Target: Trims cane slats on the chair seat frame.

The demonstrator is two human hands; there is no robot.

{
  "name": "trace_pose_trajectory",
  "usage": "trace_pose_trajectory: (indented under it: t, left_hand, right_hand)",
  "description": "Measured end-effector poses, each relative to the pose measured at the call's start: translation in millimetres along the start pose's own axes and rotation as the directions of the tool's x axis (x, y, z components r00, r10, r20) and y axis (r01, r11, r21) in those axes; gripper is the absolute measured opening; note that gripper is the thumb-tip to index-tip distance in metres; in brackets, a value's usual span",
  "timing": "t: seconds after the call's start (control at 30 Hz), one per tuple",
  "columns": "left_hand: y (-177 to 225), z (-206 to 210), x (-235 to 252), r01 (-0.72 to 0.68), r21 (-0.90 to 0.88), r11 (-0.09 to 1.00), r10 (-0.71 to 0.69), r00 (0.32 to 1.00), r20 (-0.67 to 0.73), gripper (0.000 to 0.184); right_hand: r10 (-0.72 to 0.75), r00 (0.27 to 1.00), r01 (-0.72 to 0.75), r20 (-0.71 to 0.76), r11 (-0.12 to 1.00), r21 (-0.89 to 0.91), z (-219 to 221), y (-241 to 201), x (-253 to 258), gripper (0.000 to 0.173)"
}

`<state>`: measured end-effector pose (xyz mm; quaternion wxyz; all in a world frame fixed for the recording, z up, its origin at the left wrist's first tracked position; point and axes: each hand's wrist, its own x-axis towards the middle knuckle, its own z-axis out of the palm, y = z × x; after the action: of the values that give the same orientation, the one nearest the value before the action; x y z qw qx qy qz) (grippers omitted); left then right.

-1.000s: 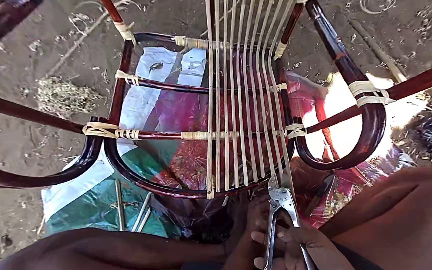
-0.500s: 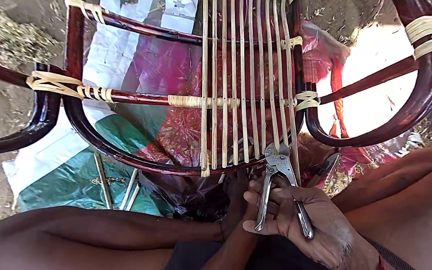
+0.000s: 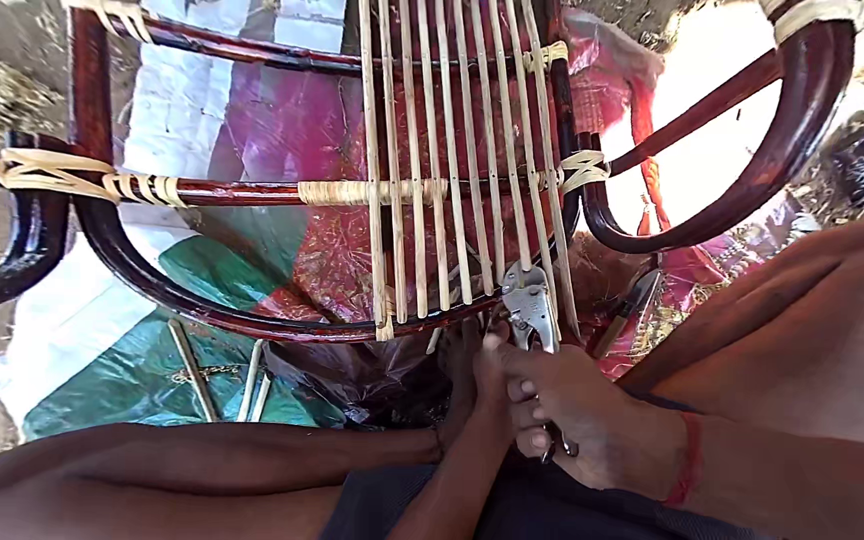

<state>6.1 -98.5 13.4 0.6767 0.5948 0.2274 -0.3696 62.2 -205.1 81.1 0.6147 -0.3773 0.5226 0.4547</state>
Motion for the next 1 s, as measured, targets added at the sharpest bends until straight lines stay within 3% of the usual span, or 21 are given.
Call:
trace_pose_trajectory:
  t: [0.03,0.1,0.17,0.27,0.33,0.47,0.67,0.83,0.93,1.0]
  left_hand:
    - [-24.6,0.5,19.1,-0.05,-0.163,0.985,0.041,0.998,-0.057,0.025]
    - [-34.7,8.7,49.7,0.08,-0.392,0.916,-0.159,0.972,-0.171,0.032]
    - [-28.7,13.1,58.2,0.049,-0.438,0.898,-0.168,0.957,-0.236,0.035]
    - [-18.9,13.4,71.7,-0.078,-0.466,0.881,-0.007,0.984,-0.178,0.03]
    - [-2.8,22.6,80.5,-0.082,-0.495,0.865,-0.026,0.978,-0.207,0.027]
    - [3.4,36.1,95.1,-0.161,-0.486,0.859,-0.003,0.948,-0.319,0.027]
    - [-4.7,40.7,101.3,-0.22,-0.386,0.896,0.046,0.911,-0.41,0.024]
    - [-5.8,39.5,106.1,-0.199,-0.457,0.867,-0.003,0.914,-0.405,0.026]
    - [-1.2,29.4,95.0,-0.052,-0.45,0.892,-0.075,0.963,-0.259,0.028]
    - [1.5,26.6,86.2,-0.01,-0.439,0.898,-0.062,0.987,-0.149,0.021]
  right_hand:
    - [0.041,0.999,-0.04,0.001,0.994,-0.097,-5.2,4.4,-5.2,0.037]
    - [0.128,0.989,-0.111,0.076,0.975,-0.194,-22.5,7.7,-18.7,0.031]
    - [0.127,0.972,-0.093,0.198,0.981,-0.173,-45.9,18.0,-30.5,0.024]
    - [-0.216,0.948,0.245,0.233,0.964,-0.101,-79.4,53.7,-26.8,0.013]
    - [-0.49,0.856,0.498,0.165,0.867,-0.01,-93.1,76.2,-14.0,0.008]
    - [-0.688,0.725,0.68,0.004,0.717,0.154,-89.4,84.7,5.1,0.005]
    - [-0.755,0.656,0.75,0.009,0.653,0.103,-91.9,81.5,14.5,0.007]
    - [-0.819,0.554,0.828,0.149,0.561,0.005,-95.9,83.1,8.7,0.03]
    - [-0.774,0.588,0.803,0.234,0.592,-0.059,-101.1,72.3,0.4,0.034]
    - [-0.712,0.655,0.726,0.254,0.686,0.053,-99.6,60.6,-4.9,0.049]
